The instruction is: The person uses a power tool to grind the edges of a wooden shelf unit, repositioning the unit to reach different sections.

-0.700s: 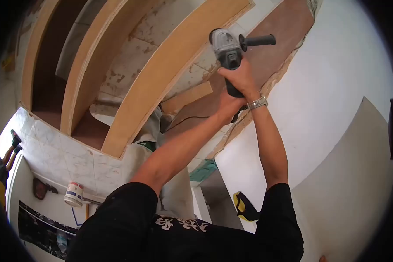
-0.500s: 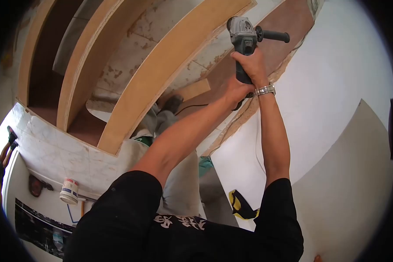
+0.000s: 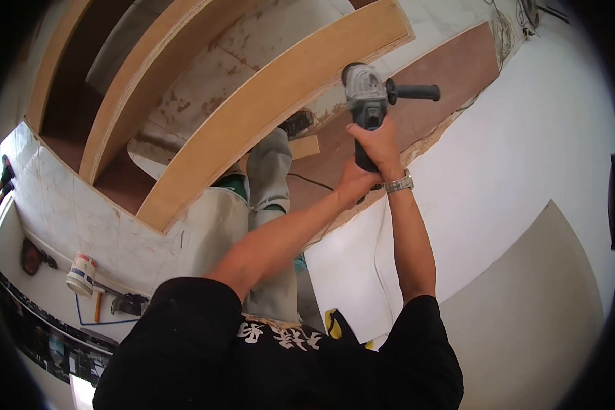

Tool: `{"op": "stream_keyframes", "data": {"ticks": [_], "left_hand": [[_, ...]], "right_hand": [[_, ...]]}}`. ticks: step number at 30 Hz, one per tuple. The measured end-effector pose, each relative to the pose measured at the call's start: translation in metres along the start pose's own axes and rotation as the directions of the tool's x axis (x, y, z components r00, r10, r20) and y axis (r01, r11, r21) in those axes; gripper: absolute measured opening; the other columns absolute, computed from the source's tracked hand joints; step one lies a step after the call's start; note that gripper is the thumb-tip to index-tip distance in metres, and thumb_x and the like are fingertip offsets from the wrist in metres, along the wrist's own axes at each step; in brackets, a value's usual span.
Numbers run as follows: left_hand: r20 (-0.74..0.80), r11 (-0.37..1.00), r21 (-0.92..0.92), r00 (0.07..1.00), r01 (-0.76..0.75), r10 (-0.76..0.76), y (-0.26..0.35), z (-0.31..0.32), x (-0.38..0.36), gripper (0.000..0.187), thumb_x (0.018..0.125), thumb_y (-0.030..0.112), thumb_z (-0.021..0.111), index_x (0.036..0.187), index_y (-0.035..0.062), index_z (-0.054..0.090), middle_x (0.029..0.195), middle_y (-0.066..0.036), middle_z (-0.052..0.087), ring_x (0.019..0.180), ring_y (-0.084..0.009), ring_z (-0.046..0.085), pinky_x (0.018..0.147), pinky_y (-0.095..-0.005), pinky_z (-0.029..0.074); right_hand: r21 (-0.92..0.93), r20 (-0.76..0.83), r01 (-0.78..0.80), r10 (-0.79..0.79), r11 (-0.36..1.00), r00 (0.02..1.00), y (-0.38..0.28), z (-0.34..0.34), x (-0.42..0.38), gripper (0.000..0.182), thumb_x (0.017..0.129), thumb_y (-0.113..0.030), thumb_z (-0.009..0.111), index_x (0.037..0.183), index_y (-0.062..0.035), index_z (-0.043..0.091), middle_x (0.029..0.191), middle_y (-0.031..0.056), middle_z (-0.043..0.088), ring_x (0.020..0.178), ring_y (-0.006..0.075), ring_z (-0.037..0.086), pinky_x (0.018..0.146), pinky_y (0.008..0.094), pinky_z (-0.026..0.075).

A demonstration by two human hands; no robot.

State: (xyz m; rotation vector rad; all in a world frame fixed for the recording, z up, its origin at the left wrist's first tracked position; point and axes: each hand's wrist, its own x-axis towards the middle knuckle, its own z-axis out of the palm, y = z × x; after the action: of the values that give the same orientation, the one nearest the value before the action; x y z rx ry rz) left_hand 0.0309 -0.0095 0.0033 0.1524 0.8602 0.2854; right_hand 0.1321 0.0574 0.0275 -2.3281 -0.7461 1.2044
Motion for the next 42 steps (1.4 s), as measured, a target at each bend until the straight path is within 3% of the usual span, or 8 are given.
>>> {"op": "stream_keyframes", "data": {"ticks": [1, 10, 13, 17, 26, 32, 39, 42], "left_hand": [[0.068, 0.998, 0.036, 0.996, 0.057, -0.06, 0.002, -0.004, 0.006, 0.058, 0.074, 0.004, 0.084, 0.126, 0.0047, 0.058, 0.115, -0.005, 0.068, 0.105, -0.0173, 0.067, 0.089, -0.0332, 0.054], [-0.127, 0.999, -0.03, 0.991, -0.039, 0.034, -0.018, 0.009, -0.018, 0.049, 0.076, 0.005, 0.083, 0.12, 0.0019, 0.063, 0.115, -0.005, 0.069, 0.102, -0.0162, 0.067, 0.086, -0.0324, 0.054], [-0.065, 0.999, 0.019, 0.997, -0.031, 0.033, -0.01, 0.026, 0.009, 0.046, 0.075, 0.006, 0.084, 0.116, 0.0019, 0.064, 0.11, -0.005, 0.07, 0.097, -0.0161, 0.067, 0.083, -0.0328, 0.054], [-0.032, 0.996, 0.073, 0.999, 0.045, -0.042, 0.01, 0.055, 0.042, 0.045, 0.075, 0.007, 0.084, 0.115, 0.0021, 0.065, 0.107, -0.004, 0.07, 0.095, -0.0159, 0.067, 0.083, -0.033, 0.054], [-0.118, 0.987, -0.11, 0.988, -0.113, 0.1, -0.015, 0.047, 0.015, 0.048, 0.075, 0.006, 0.082, 0.119, 0.0035, 0.063, 0.109, -0.003, 0.068, 0.096, -0.0155, 0.065, 0.083, -0.0318, 0.052], [-0.005, 1.0, 0.011, 1.0, 0.016, -0.016, 0.01, 0.064, 0.056, 0.048, 0.074, 0.003, 0.082, 0.118, 0.0027, 0.062, 0.107, -0.004, 0.067, 0.096, -0.0152, 0.065, 0.081, -0.032, 0.052], [-0.124, 0.963, -0.213, 0.982, -0.166, 0.142, 0.002, 0.075, 0.028, 0.042, 0.071, 0.004, 0.082, 0.11, 0.0022, 0.066, 0.101, -0.006, 0.07, 0.093, -0.017, 0.068, 0.08, -0.0335, 0.055], [0.021, 0.998, -0.037, 0.999, 0.049, -0.048, 0.007, 0.068, 0.05, 0.051, 0.075, 0.003, 0.081, 0.122, 0.0018, 0.062, 0.112, -0.006, 0.069, 0.102, -0.0183, 0.068, 0.089, -0.0331, 0.054]], "right_hand": [[0.043, -0.016, -0.004, 0.004, 0.999, 1.0, -0.002, -0.004, 0.004, 0.05, 0.072, -0.025, 0.085, 0.109, 0.0009, 0.064, 0.093, 0.0095, 0.071, 0.082, 0.0182, 0.067, 0.076, 0.0365, 0.055], [-0.194, 0.115, 0.063, -0.041, 0.979, 0.993, 0.012, 0.007, -0.012, 0.072, 0.063, -0.033, 0.085, 0.121, 0.0028, 0.062, 0.098, 0.0237, 0.074, 0.092, 0.0421, 0.073, 0.085, 0.0474, 0.057], [-0.089, -0.011, 0.17, -0.171, 0.981, 0.985, 0.028, -0.015, 0.02, 0.064, 0.065, -0.03, 0.085, 0.114, 0.0051, 0.064, 0.092, 0.0219, 0.074, 0.085, 0.0364, 0.074, 0.08, 0.0439, 0.058], [0.023, -0.03, 0.067, -0.066, 0.997, 0.997, 0.012, -0.054, 0.047, 0.046, 0.069, -0.025, 0.084, 0.101, 0.0043, 0.069, 0.085, 0.0157, 0.073, 0.074, 0.0235, 0.071, 0.07, 0.036, 0.057], [-0.24, 0.08, 0.148, -0.132, 0.959, 0.988, 0.008, -0.029, 0.02, 0.058, 0.067, -0.03, 0.084, 0.11, 0.0034, 0.066, 0.092, 0.0228, 0.075, 0.086, 0.0383, 0.075, 0.077, 0.0443, 0.058], [0.014, 0.016, 0.055, -0.055, 0.998, 0.998, 0.011, -0.063, 0.064, 0.058, 0.066, -0.03, 0.084, 0.109, 0.0043, 0.065, 0.088, 0.0197, 0.074, 0.081, 0.0337, 0.074, 0.076, 0.0422, 0.058], [-0.104, 0.039, 0.175, -0.172, 0.979, 0.984, 0.002, -0.055, 0.042, 0.056, 0.067, -0.024, 0.084, 0.112, 0.0024, 0.063, 0.093, 0.0134, 0.071, 0.08, 0.0223, 0.067, 0.074, 0.0374, 0.055], [0.008, 0.021, 0.05, -0.05, 0.999, 0.999, 0.011, -0.065, 0.056, 0.052, 0.068, -0.023, 0.084, 0.11, 0.0014, 0.064, 0.087, 0.0099, 0.07, 0.075, 0.0213, 0.066, 0.071, 0.0359, 0.055]]}}
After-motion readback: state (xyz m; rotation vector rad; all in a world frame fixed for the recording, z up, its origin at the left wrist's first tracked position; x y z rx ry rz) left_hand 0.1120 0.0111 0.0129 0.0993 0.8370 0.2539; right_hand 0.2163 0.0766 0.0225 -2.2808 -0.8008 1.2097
